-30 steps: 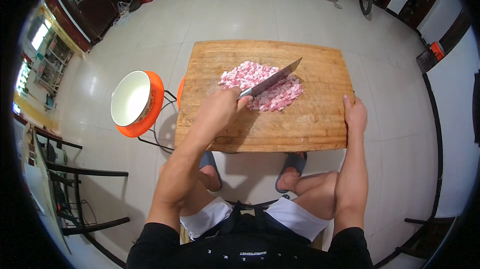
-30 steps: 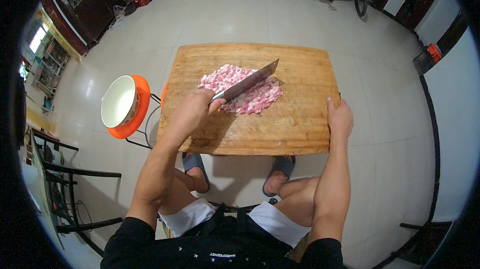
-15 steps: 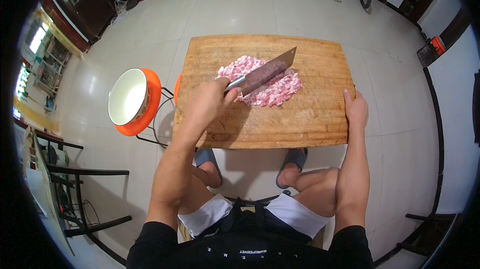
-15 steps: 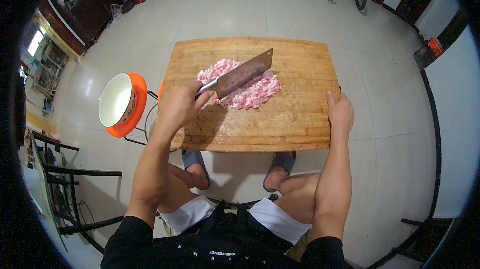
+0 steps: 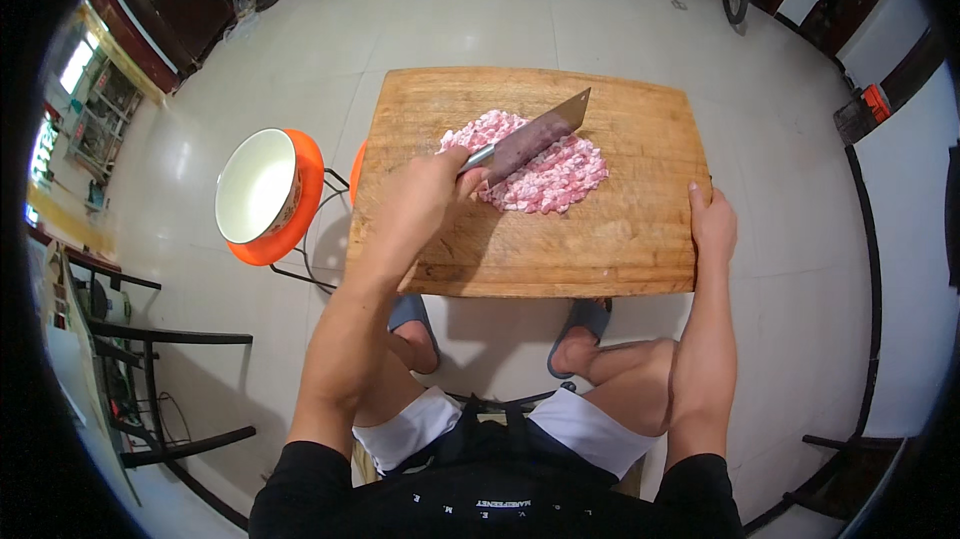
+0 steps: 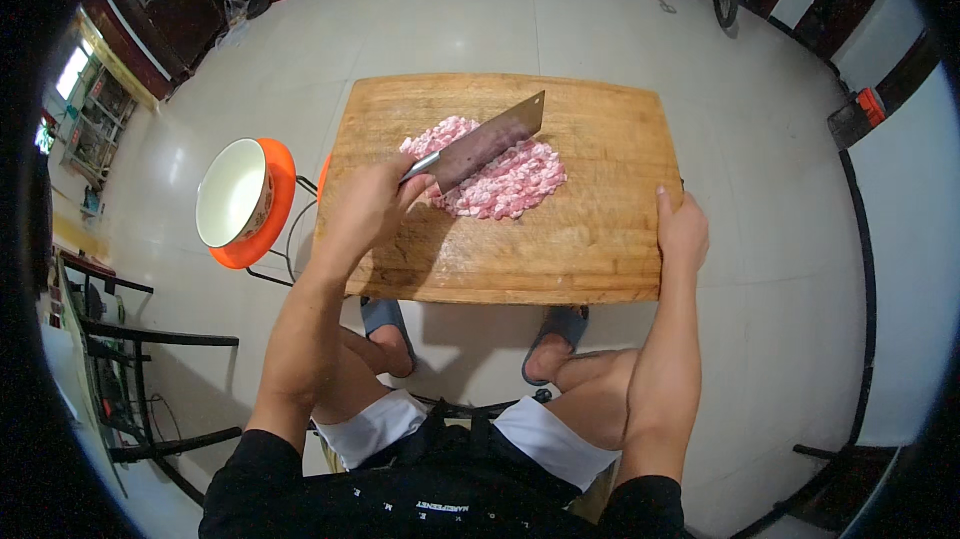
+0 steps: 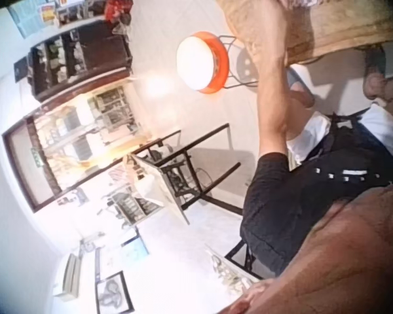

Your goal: The person sits on the floor and uses a cleaver to repeatedly chop a pile of raw meat on a wooden cutting board. The person gathers the meat into a central pile and continues chopping to mince it further.

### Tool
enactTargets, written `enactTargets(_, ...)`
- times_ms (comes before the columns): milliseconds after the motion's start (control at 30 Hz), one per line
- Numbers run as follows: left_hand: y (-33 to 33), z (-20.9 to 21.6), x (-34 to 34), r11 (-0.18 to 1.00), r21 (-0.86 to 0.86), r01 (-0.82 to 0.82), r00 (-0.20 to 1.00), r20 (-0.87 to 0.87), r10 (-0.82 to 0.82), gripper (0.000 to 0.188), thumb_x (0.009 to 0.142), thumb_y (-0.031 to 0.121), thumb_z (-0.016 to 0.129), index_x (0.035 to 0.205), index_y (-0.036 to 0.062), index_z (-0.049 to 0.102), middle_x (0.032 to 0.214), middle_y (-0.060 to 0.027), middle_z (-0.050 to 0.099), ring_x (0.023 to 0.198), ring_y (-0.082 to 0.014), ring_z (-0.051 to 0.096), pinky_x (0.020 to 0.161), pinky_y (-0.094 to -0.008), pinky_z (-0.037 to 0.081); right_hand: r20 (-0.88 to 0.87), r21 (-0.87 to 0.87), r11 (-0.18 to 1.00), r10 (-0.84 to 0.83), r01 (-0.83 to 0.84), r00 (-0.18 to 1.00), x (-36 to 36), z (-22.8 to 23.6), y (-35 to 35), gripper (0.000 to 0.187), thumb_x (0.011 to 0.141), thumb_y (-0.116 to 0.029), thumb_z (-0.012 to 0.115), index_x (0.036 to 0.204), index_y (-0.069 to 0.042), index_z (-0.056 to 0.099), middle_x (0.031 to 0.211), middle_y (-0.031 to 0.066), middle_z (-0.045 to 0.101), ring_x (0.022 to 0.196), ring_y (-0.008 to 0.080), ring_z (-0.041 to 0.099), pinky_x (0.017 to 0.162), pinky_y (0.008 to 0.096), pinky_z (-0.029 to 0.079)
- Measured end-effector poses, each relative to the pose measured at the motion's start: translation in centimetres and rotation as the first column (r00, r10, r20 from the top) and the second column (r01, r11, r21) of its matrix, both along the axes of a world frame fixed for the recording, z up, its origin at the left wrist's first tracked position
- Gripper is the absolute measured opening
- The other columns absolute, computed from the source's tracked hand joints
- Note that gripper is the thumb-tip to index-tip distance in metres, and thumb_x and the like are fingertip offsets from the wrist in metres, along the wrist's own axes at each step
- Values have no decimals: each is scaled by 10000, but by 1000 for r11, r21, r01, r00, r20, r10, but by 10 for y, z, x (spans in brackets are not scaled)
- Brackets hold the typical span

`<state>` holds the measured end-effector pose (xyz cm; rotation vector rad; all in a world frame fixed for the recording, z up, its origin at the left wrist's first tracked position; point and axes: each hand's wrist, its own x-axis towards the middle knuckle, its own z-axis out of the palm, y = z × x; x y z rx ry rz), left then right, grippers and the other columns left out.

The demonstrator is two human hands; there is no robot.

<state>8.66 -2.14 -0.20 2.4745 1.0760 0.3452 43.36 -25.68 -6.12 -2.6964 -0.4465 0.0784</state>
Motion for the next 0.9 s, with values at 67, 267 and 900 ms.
enactTargets(67,-3,24,-3,999,-4,-35,999,28,35,352,1014,404,728,1150,81,756,875,-211,726,833,-416,707,732,-511,525,15,-6,1000,2,-2,1000,-1,1,-1,540,1036,-564,607,1221,-75,738,1162,197,774,1104,401,714,916,521,564)
enactTargets(267,-10,50,-13,992,-91,-83,945,309,108,340,1029,358,729,1207,70,761,831,-169,721,714,-335,656,700,-415,534,15,-13,1000,-14,14,1000,8,-10,-5,551,1039,-566,601,1232,-70,739,1166,203,772,1110,414,711,935,518,558)
enactTargets(900,5,3,-15,997,60,-47,997,62,44,347,1029,377,722,1133,46,713,826,-214,693,778,-405,675,716,-471,523,-13,16,1000,7,-7,1000,4,-3,-1,560,1034,-563,606,1232,-56,738,1194,226,764,1127,429,708,930,534,557)
